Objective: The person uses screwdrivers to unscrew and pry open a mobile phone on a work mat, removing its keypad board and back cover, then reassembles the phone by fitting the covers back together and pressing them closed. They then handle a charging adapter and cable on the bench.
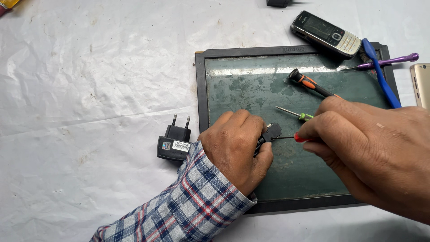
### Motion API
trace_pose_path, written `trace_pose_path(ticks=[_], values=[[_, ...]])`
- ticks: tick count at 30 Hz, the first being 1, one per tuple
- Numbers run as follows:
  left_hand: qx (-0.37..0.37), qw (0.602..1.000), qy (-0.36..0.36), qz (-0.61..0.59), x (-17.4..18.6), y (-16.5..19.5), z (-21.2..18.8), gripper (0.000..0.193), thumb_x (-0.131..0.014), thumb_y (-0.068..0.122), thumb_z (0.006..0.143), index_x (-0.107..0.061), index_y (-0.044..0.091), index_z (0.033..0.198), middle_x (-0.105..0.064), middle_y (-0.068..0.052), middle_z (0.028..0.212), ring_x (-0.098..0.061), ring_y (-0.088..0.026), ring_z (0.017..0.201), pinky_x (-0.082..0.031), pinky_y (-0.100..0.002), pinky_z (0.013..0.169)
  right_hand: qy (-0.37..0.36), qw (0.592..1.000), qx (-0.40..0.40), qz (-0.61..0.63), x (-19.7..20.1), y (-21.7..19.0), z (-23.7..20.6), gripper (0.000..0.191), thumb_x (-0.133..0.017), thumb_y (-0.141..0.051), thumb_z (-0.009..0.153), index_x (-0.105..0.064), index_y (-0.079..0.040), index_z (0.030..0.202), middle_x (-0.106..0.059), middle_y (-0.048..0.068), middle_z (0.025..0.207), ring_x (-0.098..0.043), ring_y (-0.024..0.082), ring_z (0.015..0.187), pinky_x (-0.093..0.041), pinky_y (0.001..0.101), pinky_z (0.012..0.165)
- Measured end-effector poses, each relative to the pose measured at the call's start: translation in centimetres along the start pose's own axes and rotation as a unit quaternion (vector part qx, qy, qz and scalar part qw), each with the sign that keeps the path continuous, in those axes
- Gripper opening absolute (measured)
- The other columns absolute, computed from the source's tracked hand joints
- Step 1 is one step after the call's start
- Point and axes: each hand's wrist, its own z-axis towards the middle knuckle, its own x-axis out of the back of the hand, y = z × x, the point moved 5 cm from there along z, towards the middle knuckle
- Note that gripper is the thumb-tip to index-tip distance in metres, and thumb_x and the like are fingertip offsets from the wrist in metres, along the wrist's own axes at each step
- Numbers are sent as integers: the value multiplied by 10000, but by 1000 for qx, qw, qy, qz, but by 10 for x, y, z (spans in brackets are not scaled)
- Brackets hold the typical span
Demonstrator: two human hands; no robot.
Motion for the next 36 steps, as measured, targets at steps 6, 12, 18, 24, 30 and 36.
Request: trace_pose_path(ticks=[6, 12, 18, 24, 30, 36], values=[[-2, 1000, -4, -2, 0, -1, 1, 172, -769, 134, 788, -668, 20, 868, -627, -126, 794, -640, -263, 737, -539, -417, 614, -17, 999, 26, -23, -3, 6, 1, 433, -706, -142, 777, -627, -236, 1192, -661, 31, 1135, -750, 147, 756, -597, 318, 543], [4, 1000, -17, -3, 0, -2, 2, 179, -773, 140, 783, -670, 24, 871, -628, -122, 793, -639, -255, 734, -539, -413, 610, 58, 995, 80, 3, 5, -2, 2, 371, -730, -302, 796, -603, -138, 1104, -693, 62, 1021, -735, 196, 760, -558, 331, 522], [2, 1000, -19, -4, 0, -2, 1, 178, -770, 141, 796, -674, 21, 885, -629, -122, 792, -640, -252, 734, -539, -409, 609, 42, 998, -8, -53, 6, 0, 9, 352, -698, -414, 836, -633, -185, 1095, -724, -11, 777, -757, 168, 701, -572, 342, 548], [1, 1000, -8, -1, 0, -3, 2, 168, -764, 136, 793, -673, 24, 877, -631, -124, 797, -642, -259, 737, -539, -412, 611, 51, 997, 50, -20, 9, -3, 4, 290, -714, -199, 787, -679, -199, 1075, -708, 2, 1000, -747, 174, 738, -571, 335, 529], [-4, 1000, 0, -4, 2, -2, 1, 165, -762, 135, 796, -669, 25, 875, -629, -123, 805, -642, -267, 747, -540, -416, 619, 61, 994, 94, -7, 9, -7, 3, 284, -726, -169, 752, -667, -178, 1029, -695, 40, 1061, -741, 194, 771, -561, 347, 525], [-4, 1000, -6, -5, 3, -2, 1, 168, -761, 137, 798, -666, 22, 875, -623, -125, 793, -640, -261, 733, -537, -414, 609, 71, 997, 20, -31, 10, -4, 10, 425, -696, -459, 831, -657, -149, 1119, -730, 24, 813, -752, 176, 704, -569, 351, 532]])
